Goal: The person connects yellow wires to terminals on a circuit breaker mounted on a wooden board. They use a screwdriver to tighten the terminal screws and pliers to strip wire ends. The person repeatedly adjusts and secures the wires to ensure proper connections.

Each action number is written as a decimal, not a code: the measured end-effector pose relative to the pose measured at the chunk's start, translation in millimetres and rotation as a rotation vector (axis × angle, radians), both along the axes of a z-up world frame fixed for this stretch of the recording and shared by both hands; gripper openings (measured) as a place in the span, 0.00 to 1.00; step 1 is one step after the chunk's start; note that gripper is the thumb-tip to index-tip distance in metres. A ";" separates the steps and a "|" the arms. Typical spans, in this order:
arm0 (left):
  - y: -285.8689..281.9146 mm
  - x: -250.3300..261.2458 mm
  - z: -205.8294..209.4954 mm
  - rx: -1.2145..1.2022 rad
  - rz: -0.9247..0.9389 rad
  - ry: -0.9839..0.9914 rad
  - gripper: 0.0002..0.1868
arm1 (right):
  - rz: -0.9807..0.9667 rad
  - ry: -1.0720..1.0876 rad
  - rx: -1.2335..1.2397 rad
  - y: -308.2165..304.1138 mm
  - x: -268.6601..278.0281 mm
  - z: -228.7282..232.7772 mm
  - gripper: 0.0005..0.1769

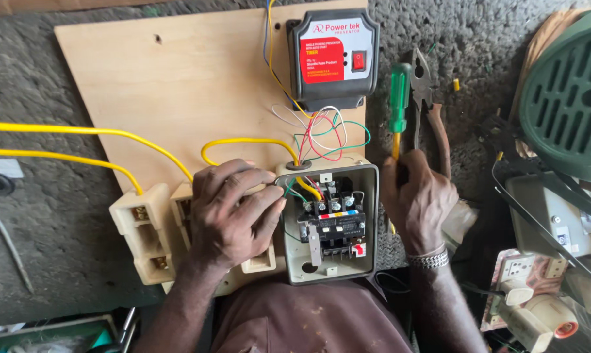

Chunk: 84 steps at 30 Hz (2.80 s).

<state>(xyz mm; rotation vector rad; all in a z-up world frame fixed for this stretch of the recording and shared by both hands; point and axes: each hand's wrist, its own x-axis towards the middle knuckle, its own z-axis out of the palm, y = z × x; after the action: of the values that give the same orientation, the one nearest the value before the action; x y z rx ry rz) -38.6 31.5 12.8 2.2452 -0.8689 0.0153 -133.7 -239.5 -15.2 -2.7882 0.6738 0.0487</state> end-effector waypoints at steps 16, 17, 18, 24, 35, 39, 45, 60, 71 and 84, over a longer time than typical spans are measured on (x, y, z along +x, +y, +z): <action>51.7 -5.6 -14.5 -0.356 0.712 -0.170 0.24 | 0.086 -0.137 0.451 -25.1 20.3 -1.9 0.15; 59.5 2.3 -8.9 -0.373 0.767 -0.118 0.25 | 0.080 -0.104 0.421 -20.7 24.6 8.8 0.15; 67.4 13.7 -2.3 -0.385 0.762 -0.047 0.27 | 0.074 -0.072 0.390 -18.0 29.3 21.8 0.16; 69.4 84.0 33.0 -0.664 0.715 0.564 0.19 | 0.164 -0.113 0.443 -4.3 55.0 85.5 0.18; 1.2 73.3 18.3 -0.214 0.109 0.248 0.12 | 0.437 0.137 1.143 12.8 85.8 98.2 0.19; 1.8 74.8 10.5 -0.176 0.139 0.095 0.15 | 0.512 0.089 0.946 20.4 96.3 78.6 0.12; 10.1 81.4 -11.9 -0.150 0.175 0.066 0.15 | 0.536 0.198 0.684 32.1 107.3 73.5 0.15; 22.2 84.7 -12.5 -0.226 0.197 0.177 0.14 | 0.734 0.068 0.246 69.3 38.6 92.4 0.35; 28.0 82.9 -10.2 -0.255 0.205 0.167 0.16 | 0.736 0.111 0.262 90.7 50.5 93.1 0.42; 32.4 78.9 -13.1 -0.236 0.164 0.131 0.17 | 0.826 0.095 0.182 87.8 59.4 94.6 0.44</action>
<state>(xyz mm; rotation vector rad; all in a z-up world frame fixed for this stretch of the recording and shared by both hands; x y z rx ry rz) 40.4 63.9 -0.3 2.0643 -0.5794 0.0437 -74.4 -151.7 79.3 -2.6890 -0.4743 0.3789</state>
